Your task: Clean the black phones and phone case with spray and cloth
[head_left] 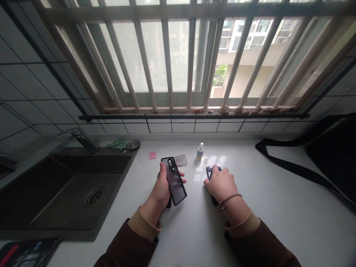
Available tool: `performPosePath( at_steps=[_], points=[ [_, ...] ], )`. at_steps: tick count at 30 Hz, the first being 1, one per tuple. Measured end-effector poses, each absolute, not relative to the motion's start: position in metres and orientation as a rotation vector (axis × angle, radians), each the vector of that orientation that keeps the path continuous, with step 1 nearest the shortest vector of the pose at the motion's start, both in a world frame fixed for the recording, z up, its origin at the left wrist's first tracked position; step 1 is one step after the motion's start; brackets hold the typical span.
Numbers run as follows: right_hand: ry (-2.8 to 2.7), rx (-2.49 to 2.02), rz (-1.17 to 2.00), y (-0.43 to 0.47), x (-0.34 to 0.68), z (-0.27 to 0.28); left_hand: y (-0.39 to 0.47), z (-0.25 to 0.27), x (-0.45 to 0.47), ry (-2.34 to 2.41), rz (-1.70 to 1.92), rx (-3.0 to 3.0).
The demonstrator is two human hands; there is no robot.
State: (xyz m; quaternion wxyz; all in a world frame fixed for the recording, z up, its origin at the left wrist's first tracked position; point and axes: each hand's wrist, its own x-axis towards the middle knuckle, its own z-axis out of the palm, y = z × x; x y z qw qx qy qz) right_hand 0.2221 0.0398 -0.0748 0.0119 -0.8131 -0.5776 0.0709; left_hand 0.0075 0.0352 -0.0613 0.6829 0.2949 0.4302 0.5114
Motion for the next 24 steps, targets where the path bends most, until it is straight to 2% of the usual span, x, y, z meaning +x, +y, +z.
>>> performPosePath(
  at_steps=[8,16,24],
  points=[
    [-1.892,-2.272,0.195,0.026,0.198,-0.061,0.034,-0.066,0.008,0.94,1.086,0.663],
    [-1.856,-1.387,0.401,0.008,0.169,-0.061,0.033,-0.082,0.012,0.792,1.017,0.659],
    [-1.881,-1.256,0.44,0.005,0.165,-0.058,0.025,-0.086,0.01,0.776,0.946,0.761]
  ],
)
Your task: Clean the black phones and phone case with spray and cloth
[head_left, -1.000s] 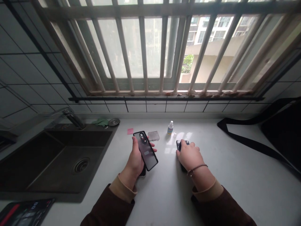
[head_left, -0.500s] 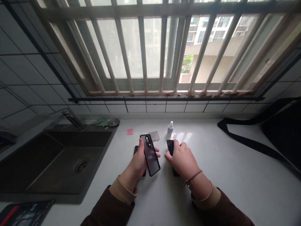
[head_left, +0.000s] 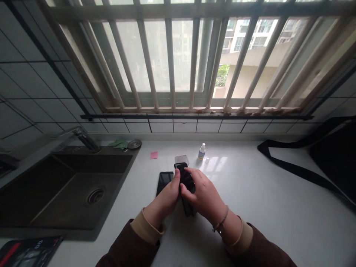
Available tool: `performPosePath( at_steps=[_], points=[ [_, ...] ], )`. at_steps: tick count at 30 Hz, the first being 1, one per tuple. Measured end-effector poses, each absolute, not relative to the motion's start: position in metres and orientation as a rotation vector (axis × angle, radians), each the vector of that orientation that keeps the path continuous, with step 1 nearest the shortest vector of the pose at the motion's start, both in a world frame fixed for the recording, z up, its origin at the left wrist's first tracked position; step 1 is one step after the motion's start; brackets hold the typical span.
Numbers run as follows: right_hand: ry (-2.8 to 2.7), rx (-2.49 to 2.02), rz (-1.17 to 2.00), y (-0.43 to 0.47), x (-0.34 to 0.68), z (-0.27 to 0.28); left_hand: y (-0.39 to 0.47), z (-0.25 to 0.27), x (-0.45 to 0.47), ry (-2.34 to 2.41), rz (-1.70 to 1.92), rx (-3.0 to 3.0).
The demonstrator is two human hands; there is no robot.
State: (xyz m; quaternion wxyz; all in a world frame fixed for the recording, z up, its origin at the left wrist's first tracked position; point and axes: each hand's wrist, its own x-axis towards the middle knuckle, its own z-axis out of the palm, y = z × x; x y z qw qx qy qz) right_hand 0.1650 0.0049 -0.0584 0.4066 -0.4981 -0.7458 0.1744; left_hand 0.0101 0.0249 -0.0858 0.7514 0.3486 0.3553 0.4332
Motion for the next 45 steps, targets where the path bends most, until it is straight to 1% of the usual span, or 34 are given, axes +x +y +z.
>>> performPosePath(
  at_steps=[6,12,16,21,27,32,35,39,45],
  points=[
    [-1.929,-1.271,0.347,0.007,0.165,-0.069,0.019,-0.072,0.015,0.789,0.938,0.624],
    [-1.943,-1.226,0.323,0.009,0.166,-0.073,0.021,-0.058,0.017,0.821,0.962,0.528],
    [-1.786,-1.186,0.44,0.008,0.169,-0.064,0.028,-0.055,0.011,0.878,0.979,0.372],
    [-1.642,-1.192,0.629,0.005,0.172,-0.056,0.032,-0.05,0.005,0.752,1.059,0.301],
    [-1.788,-1.274,0.697,0.001,0.168,-0.06,0.031,-0.039,0.002,0.718,1.193,0.316],
    [-1.929,-1.003,0.796,-0.001,0.166,-0.059,0.031,-0.041,0.001,0.694,1.208,0.336],
    [-1.953,-0.927,0.866,-0.002,0.166,-0.057,0.031,-0.042,0.0,0.696,1.211,0.345],
    [-1.971,-0.983,0.931,-0.003,0.168,-0.057,0.03,-0.038,-0.002,0.708,1.236,0.379],
    [-1.985,-1.085,0.87,-0.001,0.167,-0.059,0.03,-0.033,-0.001,0.771,1.236,0.389]
  ],
)
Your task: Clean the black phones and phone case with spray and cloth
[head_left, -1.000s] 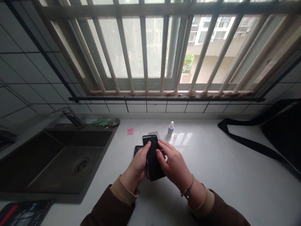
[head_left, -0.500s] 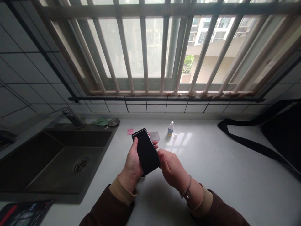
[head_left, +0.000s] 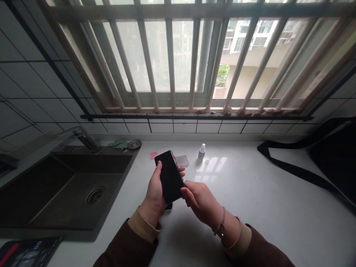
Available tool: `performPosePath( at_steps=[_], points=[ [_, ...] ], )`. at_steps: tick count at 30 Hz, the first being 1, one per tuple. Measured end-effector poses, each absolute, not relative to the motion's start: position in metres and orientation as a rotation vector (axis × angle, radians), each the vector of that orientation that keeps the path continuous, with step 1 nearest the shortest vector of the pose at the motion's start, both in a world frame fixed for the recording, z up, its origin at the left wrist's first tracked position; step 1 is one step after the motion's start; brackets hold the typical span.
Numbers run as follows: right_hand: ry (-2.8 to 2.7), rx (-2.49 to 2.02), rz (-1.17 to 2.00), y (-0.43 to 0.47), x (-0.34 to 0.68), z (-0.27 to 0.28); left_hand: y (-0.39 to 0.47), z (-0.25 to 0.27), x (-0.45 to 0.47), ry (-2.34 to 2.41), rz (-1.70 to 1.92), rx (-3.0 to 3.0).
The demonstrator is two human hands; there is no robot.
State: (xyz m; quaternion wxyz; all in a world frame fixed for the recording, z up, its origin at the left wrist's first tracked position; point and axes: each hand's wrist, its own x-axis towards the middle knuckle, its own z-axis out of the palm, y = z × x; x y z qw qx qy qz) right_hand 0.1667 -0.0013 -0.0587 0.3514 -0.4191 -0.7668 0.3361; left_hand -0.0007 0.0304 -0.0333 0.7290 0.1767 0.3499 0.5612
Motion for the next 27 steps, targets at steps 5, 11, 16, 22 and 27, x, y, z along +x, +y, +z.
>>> performPosePath(
  at_steps=[5,11,16,22,27],
  points=[
    [-1.956,-1.203,0.789,-0.0009,0.165,-0.0586,0.0312,-0.0342,0.0006,0.77,1.235,0.366],
    [-1.939,-1.313,0.725,0.0014,0.1633,-0.0615,0.0306,-0.0355,0.0032,0.755,1.283,0.416],
    [-1.957,-1.364,0.649,0.0027,0.1623,-0.0649,0.0294,-0.0334,0.0058,0.774,1.298,0.416],
    [-1.985,-1.391,0.548,0.0041,0.1623,-0.0679,0.0292,-0.035,0.0057,0.762,1.301,0.424],
    [-1.948,-1.405,0.579,0.0042,0.1621,-0.0663,0.0281,-0.0371,0.0048,0.751,1.313,0.446]
  ],
)
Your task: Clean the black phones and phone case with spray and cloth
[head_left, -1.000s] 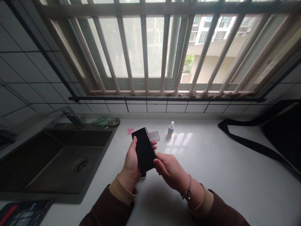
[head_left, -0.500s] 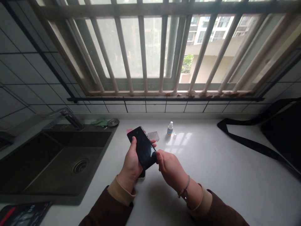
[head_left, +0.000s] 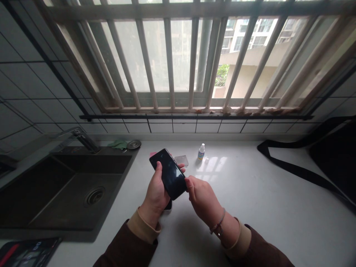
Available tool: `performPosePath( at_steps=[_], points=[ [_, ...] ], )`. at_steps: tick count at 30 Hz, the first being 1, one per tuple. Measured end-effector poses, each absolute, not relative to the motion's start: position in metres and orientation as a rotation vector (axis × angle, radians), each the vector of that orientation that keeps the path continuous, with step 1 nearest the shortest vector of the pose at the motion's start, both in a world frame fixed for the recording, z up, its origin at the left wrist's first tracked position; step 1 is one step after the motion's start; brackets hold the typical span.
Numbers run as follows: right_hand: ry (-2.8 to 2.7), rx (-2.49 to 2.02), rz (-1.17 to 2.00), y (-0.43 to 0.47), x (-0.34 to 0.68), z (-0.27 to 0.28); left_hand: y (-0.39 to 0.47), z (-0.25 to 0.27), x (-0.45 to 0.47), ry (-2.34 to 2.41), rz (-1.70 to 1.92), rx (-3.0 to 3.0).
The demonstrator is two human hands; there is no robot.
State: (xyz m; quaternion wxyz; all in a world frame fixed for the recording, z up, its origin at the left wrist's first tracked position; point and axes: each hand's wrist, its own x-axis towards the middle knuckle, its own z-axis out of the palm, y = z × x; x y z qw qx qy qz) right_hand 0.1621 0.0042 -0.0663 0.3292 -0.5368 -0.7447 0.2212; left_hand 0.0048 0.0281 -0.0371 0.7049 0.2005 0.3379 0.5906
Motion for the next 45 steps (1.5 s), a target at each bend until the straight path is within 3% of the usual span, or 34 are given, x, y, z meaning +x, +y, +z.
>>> performPosePath(
  at_steps=[11,22,30,45],
  points=[
    [-1.858,-0.973,1.413,0.005,0.174,-0.051,0.029,-0.028,0.002,0.799,1.272,0.364],
    [-1.819,-1.162,1.235,0.01,0.168,-0.06,0.031,-0.031,0.003,0.805,1.297,0.395],
    [-1.648,-1.027,1.639,0.007,0.162,-0.069,0.03,-0.043,0.005,0.682,1.412,0.443],
    [-1.738,-1.122,1.63,0.008,0.164,-0.073,0.03,-0.039,0.004,0.675,1.414,0.439]
  ],
)
